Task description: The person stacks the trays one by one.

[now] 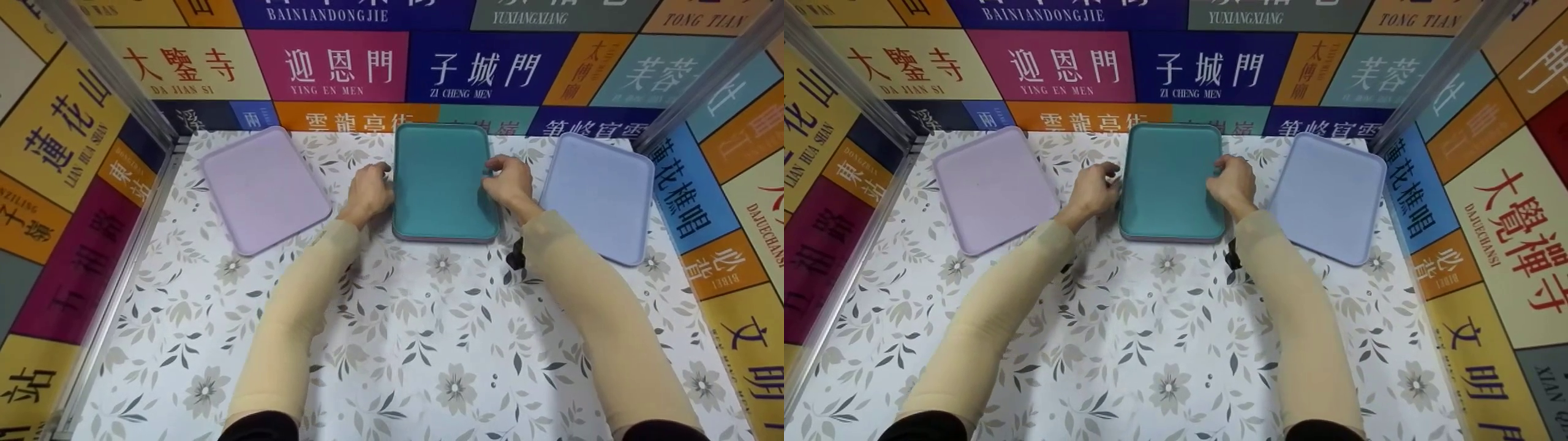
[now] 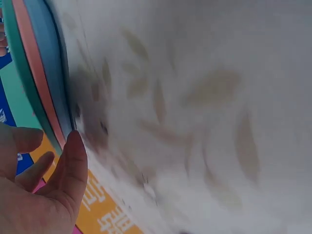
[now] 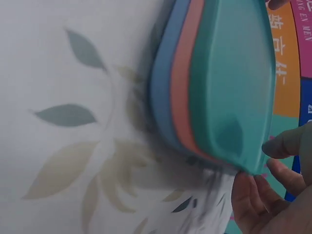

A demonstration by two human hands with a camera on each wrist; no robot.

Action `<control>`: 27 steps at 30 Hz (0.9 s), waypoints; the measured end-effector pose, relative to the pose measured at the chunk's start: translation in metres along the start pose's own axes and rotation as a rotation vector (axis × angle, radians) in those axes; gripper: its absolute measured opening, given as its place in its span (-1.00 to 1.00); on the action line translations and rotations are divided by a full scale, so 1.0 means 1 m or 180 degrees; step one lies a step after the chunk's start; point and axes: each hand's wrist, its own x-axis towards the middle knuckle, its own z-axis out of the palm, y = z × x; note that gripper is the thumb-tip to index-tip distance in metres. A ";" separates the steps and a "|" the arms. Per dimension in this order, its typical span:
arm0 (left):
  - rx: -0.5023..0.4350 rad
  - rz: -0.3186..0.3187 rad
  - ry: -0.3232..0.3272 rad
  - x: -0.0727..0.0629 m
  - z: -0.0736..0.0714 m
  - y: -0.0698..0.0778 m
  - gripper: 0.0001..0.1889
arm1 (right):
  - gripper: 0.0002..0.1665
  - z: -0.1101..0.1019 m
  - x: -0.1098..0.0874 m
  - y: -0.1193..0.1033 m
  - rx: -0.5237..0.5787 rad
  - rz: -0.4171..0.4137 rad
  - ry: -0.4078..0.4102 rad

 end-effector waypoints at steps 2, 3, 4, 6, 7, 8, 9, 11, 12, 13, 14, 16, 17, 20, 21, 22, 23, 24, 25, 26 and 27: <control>-0.0055 -0.0045 0.0001 -0.001 -0.009 -0.004 -0.58 | -0.51 0.002 -0.001 -0.008 -0.0002 -0.0111 0.0068; -0.0047 -0.0094 -0.0032 -0.007 -0.019 0.001 -0.57 | -0.52 0.004 -0.001 -0.012 -0.0008 -0.0181 0.0089; -0.0082 -0.0131 -0.0048 -0.008 -0.024 -0.002 -0.57 | -0.52 0.005 -0.002 -0.017 0.0008 -0.0249 0.0086; -0.0134 -0.0194 -0.0083 -0.010 -0.035 -0.006 -0.56 | -0.52 0.010 -0.003 -0.027 0.0053 -0.0359 0.0022; -0.0167 -0.0234 -0.0099 -0.011 -0.040 -0.009 -0.55 | -0.51 0.012 -0.004 -0.033 0.0085 -0.0406 -0.0029; -0.0196 -0.0260 -0.0101 -0.012 -0.045 -0.011 -0.55 | -0.50 0.015 -0.005 -0.038 0.0125 -0.0474 -0.0076; -0.0211 -0.0262 -0.0095 -0.012 -0.050 -0.014 -0.55 | -0.49 0.018 -0.007 -0.044 0.0178 -0.0526 -0.0141; -0.0242 -0.0253 -0.0064 -0.013 -0.061 -0.021 -0.56 | -0.45 0.027 -0.009 -0.056 0.0303 -0.0615 -0.0274; -0.0255 -0.0261 -0.0046 -0.014 -0.067 -0.024 -0.56 | -0.44 0.031 -0.011 -0.063 0.0353 -0.0657 -0.0343; -0.0269 -0.0239 -0.0023 -0.014 -0.072 -0.028 -0.57 | -0.43 0.036 -0.013 -0.069 0.0397 -0.0700 -0.0406; -0.0282 -0.0208 -0.0005 -0.015 -0.078 -0.033 -0.57 | -0.42 0.040 -0.015 -0.075 0.0437 -0.0736 -0.0474; -0.0290 -0.0183 0.0024 -0.017 -0.089 -0.042 -0.57 | -0.41 0.049 -0.019 -0.088 0.0489 -0.0746 -0.0615; -0.0306 -0.0196 0.0026 -0.019 -0.095 -0.047 -0.56 | -0.40 0.054 -0.021 -0.095 0.0511 -0.0748 -0.0683; -0.0321 -0.0204 0.0062 -0.023 -0.112 -0.062 -0.54 | -0.36 0.066 -0.027 -0.114 0.0581 -0.0745 -0.0914; -0.0326 -0.0218 0.0080 -0.025 -0.118 -0.066 -0.53 | -0.34 0.071 -0.029 -0.120 0.0601 -0.0747 -0.0989; -0.0336 -0.0237 0.0095 -0.027 -0.123 -0.071 -0.53 | -0.31 0.077 -0.030 -0.125 0.0618 -0.0759 -0.1061; -0.0342 -0.0254 0.0111 -0.029 -0.128 -0.076 -0.52 | -0.29 0.082 -0.032 -0.130 0.0645 -0.0774 -0.1126; -0.0338 -0.0281 0.0129 -0.032 -0.133 -0.081 -0.52 | -0.27 0.088 -0.034 -0.134 0.0659 -0.0780 -0.1191; -0.0344 -0.0317 0.0138 -0.034 -0.138 -0.086 -0.52 | -0.25 0.093 -0.036 -0.138 0.0674 -0.0795 -0.1238; -0.0345 -0.0353 0.0150 -0.037 -0.143 -0.091 -0.52 | -0.24 0.099 -0.038 -0.141 0.0677 -0.0813 -0.1276; -0.0338 -0.0396 0.0156 -0.039 -0.148 -0.095 -0.52 | -0.22 0.106 -0.040 -0.144 0.0687 -0.0821 -0.1314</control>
